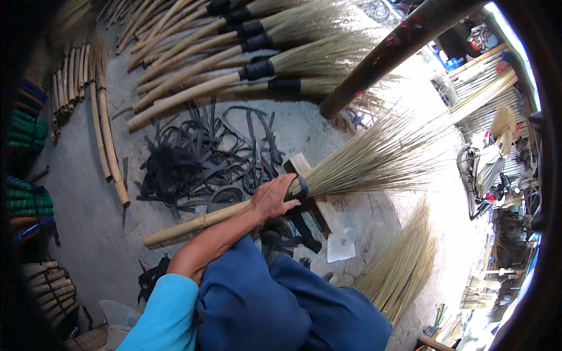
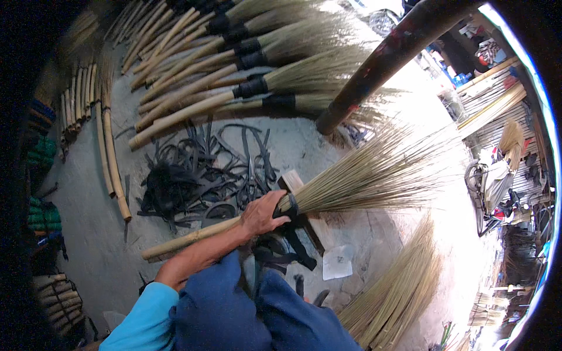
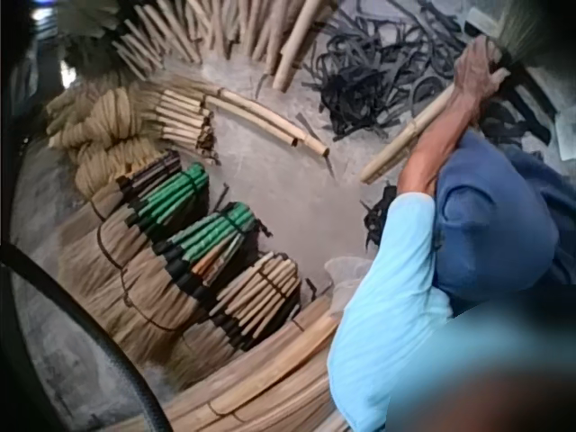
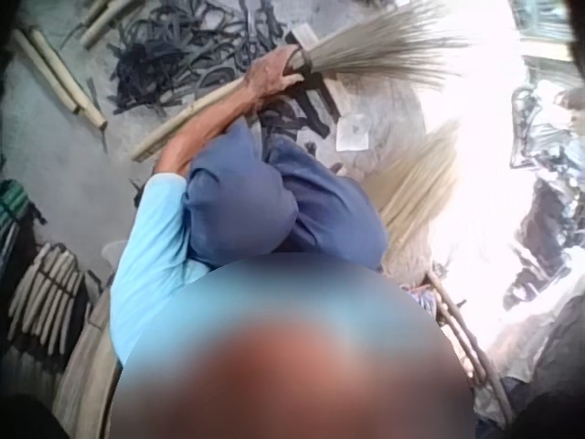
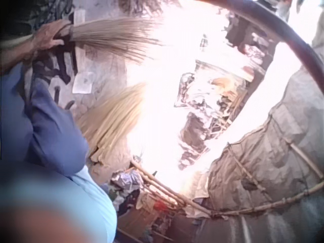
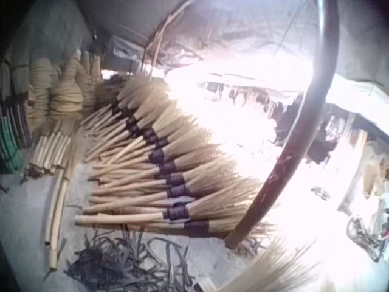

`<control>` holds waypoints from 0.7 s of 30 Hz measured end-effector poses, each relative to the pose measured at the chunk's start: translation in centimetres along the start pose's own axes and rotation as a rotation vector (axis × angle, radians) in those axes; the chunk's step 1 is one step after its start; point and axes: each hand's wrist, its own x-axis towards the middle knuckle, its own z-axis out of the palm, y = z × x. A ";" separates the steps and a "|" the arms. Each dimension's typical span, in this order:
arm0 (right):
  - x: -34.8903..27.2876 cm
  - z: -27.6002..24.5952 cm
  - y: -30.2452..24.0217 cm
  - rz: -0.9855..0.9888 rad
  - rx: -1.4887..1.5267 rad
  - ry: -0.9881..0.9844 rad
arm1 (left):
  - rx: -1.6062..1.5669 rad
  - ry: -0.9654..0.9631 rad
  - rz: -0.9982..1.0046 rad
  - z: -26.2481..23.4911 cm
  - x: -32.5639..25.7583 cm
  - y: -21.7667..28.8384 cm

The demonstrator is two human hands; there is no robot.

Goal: The person assembles a broom by wrapping black rubber strips around the base of a bundle of straw and securing them with a hammer. They then place the finished broom among others.

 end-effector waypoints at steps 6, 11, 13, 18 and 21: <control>1.4 -0.5 -1.6 -0.036 0.131 -0.075 | 0.135 -0.026 -0.023 -4.7 -7.7 -2.5; 2.2 -2.9 -3.3 -0.075 0.261 -0.100 | 0.071 0.024 -0.157 -7.7 -14.4 -6.0; 1.8 -3.7 -3.7 -0.089 0.302 -0.099 | 0.026 0.121 -0.061 -8.4 -16.5 -7.4; 0.3 -4.7 -4.0 -0.107 0.372 -0.107 | -0.146 0.385 -0.330 -10.8 -21.1 -9.1; -0.6 -4.9 -4.0 -0.113 0.397 -0.100 | -0.250 0.553 -0.479 -12.1 -23.5 -9.0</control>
